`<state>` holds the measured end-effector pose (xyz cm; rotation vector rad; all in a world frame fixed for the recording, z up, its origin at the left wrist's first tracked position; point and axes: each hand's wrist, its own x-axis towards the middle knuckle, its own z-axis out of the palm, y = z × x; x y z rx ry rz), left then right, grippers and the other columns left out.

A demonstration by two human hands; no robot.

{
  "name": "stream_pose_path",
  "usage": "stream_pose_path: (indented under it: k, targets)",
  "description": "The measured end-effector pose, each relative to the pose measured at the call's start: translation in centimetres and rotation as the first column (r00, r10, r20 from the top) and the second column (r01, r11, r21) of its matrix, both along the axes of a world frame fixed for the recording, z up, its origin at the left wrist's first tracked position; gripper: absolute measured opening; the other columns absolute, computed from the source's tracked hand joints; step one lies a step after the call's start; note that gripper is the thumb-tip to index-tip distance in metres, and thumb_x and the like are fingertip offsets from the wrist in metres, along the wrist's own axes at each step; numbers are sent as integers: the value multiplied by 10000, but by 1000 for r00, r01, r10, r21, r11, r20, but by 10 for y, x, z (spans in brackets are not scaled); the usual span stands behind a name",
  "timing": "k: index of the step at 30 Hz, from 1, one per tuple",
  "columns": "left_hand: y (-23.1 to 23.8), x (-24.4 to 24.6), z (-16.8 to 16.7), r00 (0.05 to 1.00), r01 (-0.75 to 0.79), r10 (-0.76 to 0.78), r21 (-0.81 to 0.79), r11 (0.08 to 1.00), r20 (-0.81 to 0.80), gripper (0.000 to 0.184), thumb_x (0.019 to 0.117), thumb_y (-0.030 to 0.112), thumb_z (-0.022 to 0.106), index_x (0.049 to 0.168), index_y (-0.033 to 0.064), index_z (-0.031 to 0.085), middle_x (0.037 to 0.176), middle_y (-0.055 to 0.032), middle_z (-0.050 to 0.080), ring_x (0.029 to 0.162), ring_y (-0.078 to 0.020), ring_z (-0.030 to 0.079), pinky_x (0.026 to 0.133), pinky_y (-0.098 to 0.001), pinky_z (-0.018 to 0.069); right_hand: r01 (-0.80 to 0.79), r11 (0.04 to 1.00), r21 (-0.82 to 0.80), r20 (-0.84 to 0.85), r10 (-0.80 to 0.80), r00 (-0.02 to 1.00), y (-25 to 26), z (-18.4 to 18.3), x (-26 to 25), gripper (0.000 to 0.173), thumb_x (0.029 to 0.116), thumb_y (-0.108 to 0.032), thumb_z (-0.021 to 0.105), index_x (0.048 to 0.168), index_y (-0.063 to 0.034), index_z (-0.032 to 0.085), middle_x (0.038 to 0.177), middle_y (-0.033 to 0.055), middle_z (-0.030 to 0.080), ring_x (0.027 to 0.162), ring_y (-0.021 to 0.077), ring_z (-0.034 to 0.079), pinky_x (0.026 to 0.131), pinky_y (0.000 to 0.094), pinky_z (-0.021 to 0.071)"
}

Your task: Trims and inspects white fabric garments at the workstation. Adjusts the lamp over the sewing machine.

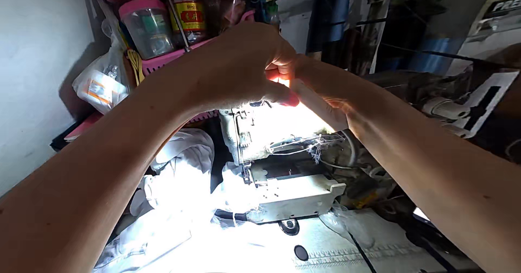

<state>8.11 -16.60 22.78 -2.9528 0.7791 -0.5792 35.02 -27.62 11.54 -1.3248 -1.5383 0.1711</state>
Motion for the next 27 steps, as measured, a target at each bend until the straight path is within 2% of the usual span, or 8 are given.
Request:
stream_pose_path:
  k: [6,9,11,15,17,23,27]
  targets:
    - [3,-1,-3,1000,-20,20,-25,999,-8,194,905,389,747,965,205,735,936,92,676,878,26,598,737,-170,460,76,997,-24,7,-76,997,1,-3,-2,187,1050,-211,558,1074,-159,736,1001,-1,700,925,64,673,777,280,589]
    - [6,-1,-6,1000,17,-17,-39,999,0,204,907,380,744,978,189,739,921,88,672,864,26,589,725,-166,446,83,997,-5,-17,-83,996,2,-2,-6,148,1011,-159,601,996,-139,747,911,16,711,825,74,690,680,279,602]
    - [6,-2,-6,1000,19,-20,-28,999,-3,221,913,383,737,1009,185,742,941,90,679,885,40,597,753,-152,461,89,994,-61,3,-89,996,-2,1,-8,163,1038,-213,582,1050,-163,736,962,1,700,877,66,678,733,281,594]
    - [4,-3,-5,999,23,-24,-45,999,-24,197,921,353,735,1009,177,749,957,80,686,905,32,603,767,-154,463,112,991,-69,-9,-113,994,-8,2,-12,178,1035,-218,578,1049,-168,748,953,4,711,862,73,688,715,287,602]
    - [3,-2,-4,999,29,-30,-45,999,-18,182,918,349,741,985,180,749,912,89,683,848,46,611,715,-134,479,143,987,-69,-10,-144,989,-8,-1,-7,206,1057,-253,550,1050,-154,731,964,18,707,871,88,689,732,306,605]
    - [1,-3,-1,1000,11,-11,-5,1000,-18,184,924,368,730,978,193,738,883,95,668,809,45,590,695,-146,455,124,991,-50,2,-124,992,-3,0,-2,233,1064,-267,538,1107,-151,735,1021,14,713,943,85,687,810,298,595]
    - [1,-2,-1,1000,21,-21,-11,1000,-22,177,923,360,735,963,188,736,834,100,649,758,46,575,653,-137,443,127,990,-58,-15,-129,992,-4,0,-2,237,1069,-279,524,1084,-157,727,1003,13,704,923,87,680,789,303,593]
